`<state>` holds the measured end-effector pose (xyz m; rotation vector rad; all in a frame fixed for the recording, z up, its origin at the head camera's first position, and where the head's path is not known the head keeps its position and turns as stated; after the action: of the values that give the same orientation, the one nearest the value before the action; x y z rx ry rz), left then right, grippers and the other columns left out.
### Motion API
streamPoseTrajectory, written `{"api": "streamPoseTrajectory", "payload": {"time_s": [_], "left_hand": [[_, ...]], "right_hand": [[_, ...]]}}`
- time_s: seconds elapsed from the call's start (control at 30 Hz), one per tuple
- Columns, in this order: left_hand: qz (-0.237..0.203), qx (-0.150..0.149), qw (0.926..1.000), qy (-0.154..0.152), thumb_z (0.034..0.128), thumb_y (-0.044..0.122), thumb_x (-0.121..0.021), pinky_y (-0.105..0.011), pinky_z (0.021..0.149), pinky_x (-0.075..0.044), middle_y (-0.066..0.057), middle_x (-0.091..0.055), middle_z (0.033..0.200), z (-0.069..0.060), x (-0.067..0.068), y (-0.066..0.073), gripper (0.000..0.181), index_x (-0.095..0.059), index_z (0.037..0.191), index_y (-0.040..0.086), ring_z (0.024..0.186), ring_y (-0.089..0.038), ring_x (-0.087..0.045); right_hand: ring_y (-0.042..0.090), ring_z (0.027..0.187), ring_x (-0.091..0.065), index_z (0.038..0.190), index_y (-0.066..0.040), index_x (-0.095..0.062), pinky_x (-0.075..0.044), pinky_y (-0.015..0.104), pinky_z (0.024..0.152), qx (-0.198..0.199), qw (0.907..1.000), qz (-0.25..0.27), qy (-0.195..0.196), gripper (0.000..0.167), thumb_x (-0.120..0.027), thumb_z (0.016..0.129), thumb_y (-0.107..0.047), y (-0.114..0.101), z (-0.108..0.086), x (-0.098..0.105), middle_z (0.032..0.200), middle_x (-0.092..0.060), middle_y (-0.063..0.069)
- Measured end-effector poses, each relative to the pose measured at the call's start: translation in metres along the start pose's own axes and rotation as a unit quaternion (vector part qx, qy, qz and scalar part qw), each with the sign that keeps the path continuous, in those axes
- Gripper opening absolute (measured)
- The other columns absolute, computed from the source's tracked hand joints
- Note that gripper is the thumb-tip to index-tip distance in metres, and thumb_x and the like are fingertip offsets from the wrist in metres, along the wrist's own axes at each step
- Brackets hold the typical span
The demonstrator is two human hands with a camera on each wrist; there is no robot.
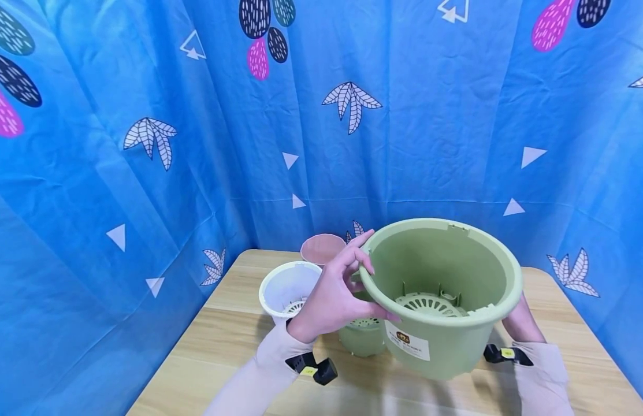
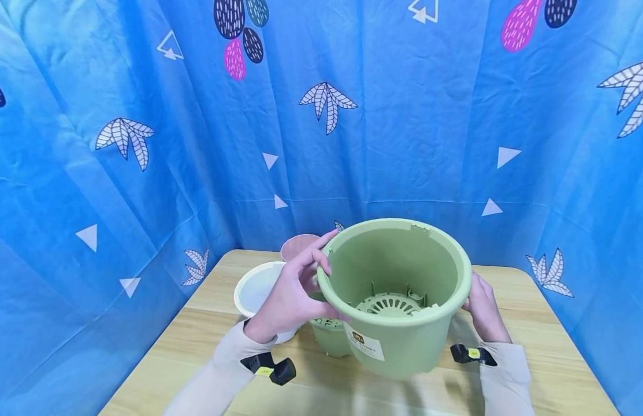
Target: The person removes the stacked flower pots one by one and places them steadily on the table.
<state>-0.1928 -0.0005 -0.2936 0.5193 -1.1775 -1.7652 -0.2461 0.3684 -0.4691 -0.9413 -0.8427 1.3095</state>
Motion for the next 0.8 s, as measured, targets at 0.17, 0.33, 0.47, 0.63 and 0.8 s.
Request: {"api": "streamPoseTrajectory", "payload": {"time_s": [0.17, 0.33, 0.47, 0.63, 0.8], "left_hand": [[-0.001, -0.024, 0.9997, -0.005, 0.0609, -0.011, -0.093, -0.051, 0.095, -0.06, 0.005, -0.034, 0.168, -0.004, -0.005, -0.001, 0.057, -0.051, 0.097, 0.0, 0.145, -0.035, -0.051], [-0.014, -0.03, 0.9992, -0.019, 0.0625, -0.011, -0.092, -0.051, 0.092, -0.06, 0.003, -0.034, 0.168, -0.01, -0.009, -0.006, 0.056, -0.051, 0.098, 0.002, 0.141, -0.04, -0.054], [-0.007, -0.036, 0.999, -0.025, 0.0625, -0.009, -0.093, -0.049, 0.091, -0.061, 0.0, -0.033, 0.169, -0.015, -0.012, -0.01, 0.056, -0.052, 0.099, 0.003, 0.14, -0.041, -0.055], [0.028, -0.041, 0.9985, -0.024, 0.0601, -0.005, -0.096, -0.042, 0.084, -0.065, 0.001, -0.034, 0.168, -0.02, -0.016, -0.016, 0.058, -0.054, 0.099, 0.008, 0.136, -0.037, -0.059], [0.047, -0.037, 0.9976, -0.033, 0.0615, -0.002, -0.096, -0.037, 0.083, -0.065, 0.001, -0.032, 0.169, -0.026, -0.022, -0.026, 0.057, -0.055, 0.099, 0.009, 0.135, -0.033, -0.061]], "right_hand": [[-0.008, 0.123, -0.043, 0.143, -0.025, -0.052, -0.031, 0.011, 0.099, 0.031, 0.9979, -0.054, -0.018, 0.052, -0.048, 0.1, 0.004, 0.001, -0.021, 0.0, 0.132, -0.052, -0.024], [0.001, 0.125, -0.049, 0.143, 0.002, -0.05, -0.036, 0.014, 0.102, 0.082, 0.9966, 0.005, 0.001, 0.058, -0.049, 0.088, 0.021, -0.005, -0.066, -0.006, 0.13, -0.06, -0.011], [-0.006, 0.124, -0.05, 0.152, -0.006, -0.045, -0.036, 0.011, 0.102, 0.08, 0.9949, 0.023, 0.058, 0.048, -0.03, 0.108, 0.005, -0.006, -0.088, -0.009, 0.132, -0.061, -0.02], [-0.018, 0.101, -0.052, 0.133, -0.003, -0.063, -0.038, 0.007, 0.085, -0.018, 0.9501, -0.259, 0.173, 0.034, -0.047, 0.103, -0.002, -0.004, -0.105, 0.002, 0.117, -0.071, -0.02], [-0.023, 0.083, -0.049, 0.095, 0.008, -0.069, -0.04, 0.002, 0.079, 0.021, 0.9684, -0.205, 0.14, 0.023, -0.046, 0.094, 0.012, -0.003, -0.11, 0.007, 0.087, -0.075, -0.007]]}}
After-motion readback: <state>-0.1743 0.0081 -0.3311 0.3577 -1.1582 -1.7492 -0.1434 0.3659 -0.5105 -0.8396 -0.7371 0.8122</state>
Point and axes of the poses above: each hand's wrist, its own z-axis towards the middle knuckle, its own x-axis out of the back of the hand, y = z × x, the point moved 3 cm from there along z, towards the middle knuckle
